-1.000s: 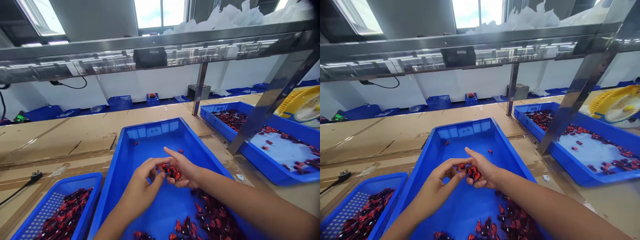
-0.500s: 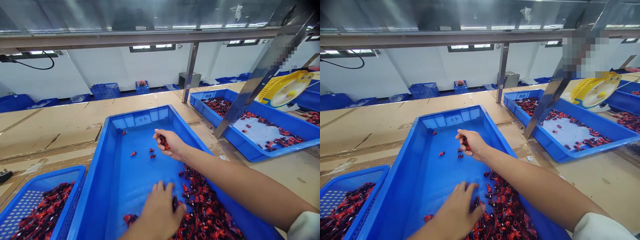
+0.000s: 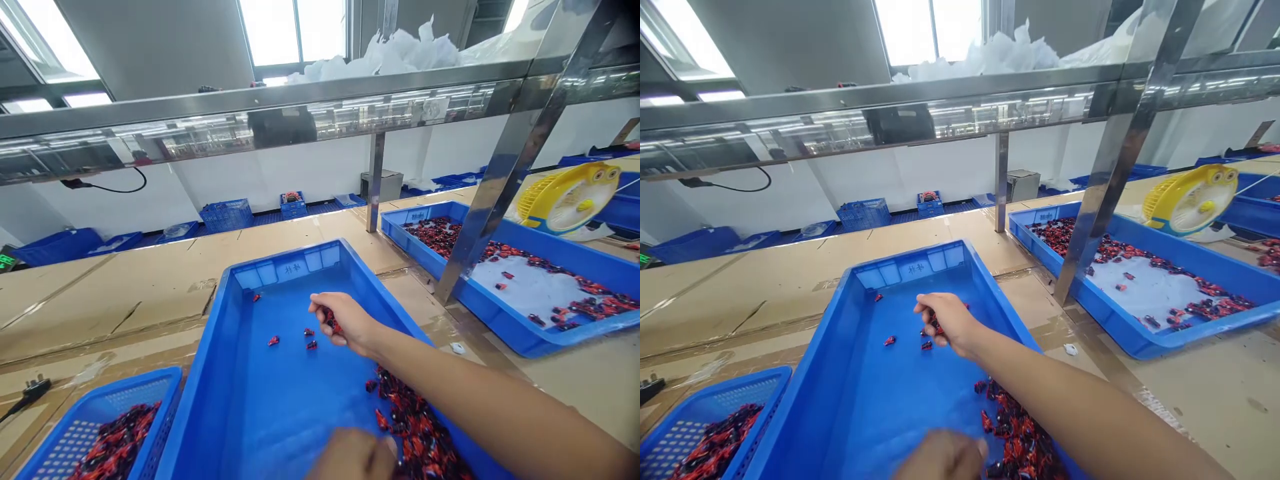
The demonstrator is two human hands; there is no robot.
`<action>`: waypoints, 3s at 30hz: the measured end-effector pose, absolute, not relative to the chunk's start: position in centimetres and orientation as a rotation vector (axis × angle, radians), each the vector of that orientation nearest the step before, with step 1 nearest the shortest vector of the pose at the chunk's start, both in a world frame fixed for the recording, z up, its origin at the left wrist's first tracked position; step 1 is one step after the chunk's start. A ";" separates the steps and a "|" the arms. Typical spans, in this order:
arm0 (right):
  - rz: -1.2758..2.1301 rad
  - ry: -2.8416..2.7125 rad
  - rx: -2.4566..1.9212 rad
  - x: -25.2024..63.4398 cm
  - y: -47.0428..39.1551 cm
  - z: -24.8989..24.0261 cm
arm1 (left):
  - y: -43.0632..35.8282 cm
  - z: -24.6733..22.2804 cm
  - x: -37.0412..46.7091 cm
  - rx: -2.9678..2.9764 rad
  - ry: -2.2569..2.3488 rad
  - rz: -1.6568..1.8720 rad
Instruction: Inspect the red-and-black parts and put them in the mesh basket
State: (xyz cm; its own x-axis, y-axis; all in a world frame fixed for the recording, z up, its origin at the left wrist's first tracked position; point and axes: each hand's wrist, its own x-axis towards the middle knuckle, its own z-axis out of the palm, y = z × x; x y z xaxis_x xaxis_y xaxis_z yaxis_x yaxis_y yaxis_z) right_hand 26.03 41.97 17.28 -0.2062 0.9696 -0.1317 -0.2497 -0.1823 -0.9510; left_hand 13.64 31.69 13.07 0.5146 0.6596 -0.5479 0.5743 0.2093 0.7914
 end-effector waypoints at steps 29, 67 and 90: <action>0.297 -1.926 -0.966 23.9 36.3 19.4 | 37.4 19.6 7.3 0.711 0.791 0.784; 1.470 -1.195 -1.056 23.7 38.2 18.6 | 36.8 18.8 8.1 0.795 0.754 0.865; 1.500 -1.716 -0.887 21.0 35.8 16.8 | 37.0 20.0 7.2 0.438 0.594 1.441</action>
State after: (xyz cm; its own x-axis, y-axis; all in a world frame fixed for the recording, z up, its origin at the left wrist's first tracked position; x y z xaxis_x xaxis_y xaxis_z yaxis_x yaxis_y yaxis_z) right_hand 21.03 35.82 16.76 -0.5350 0.8429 0.0567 0.0562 0.1024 -0.9932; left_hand 7.25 37.01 19.98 0.0285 0.9930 -0.1143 -0.7852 0.0930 0.6123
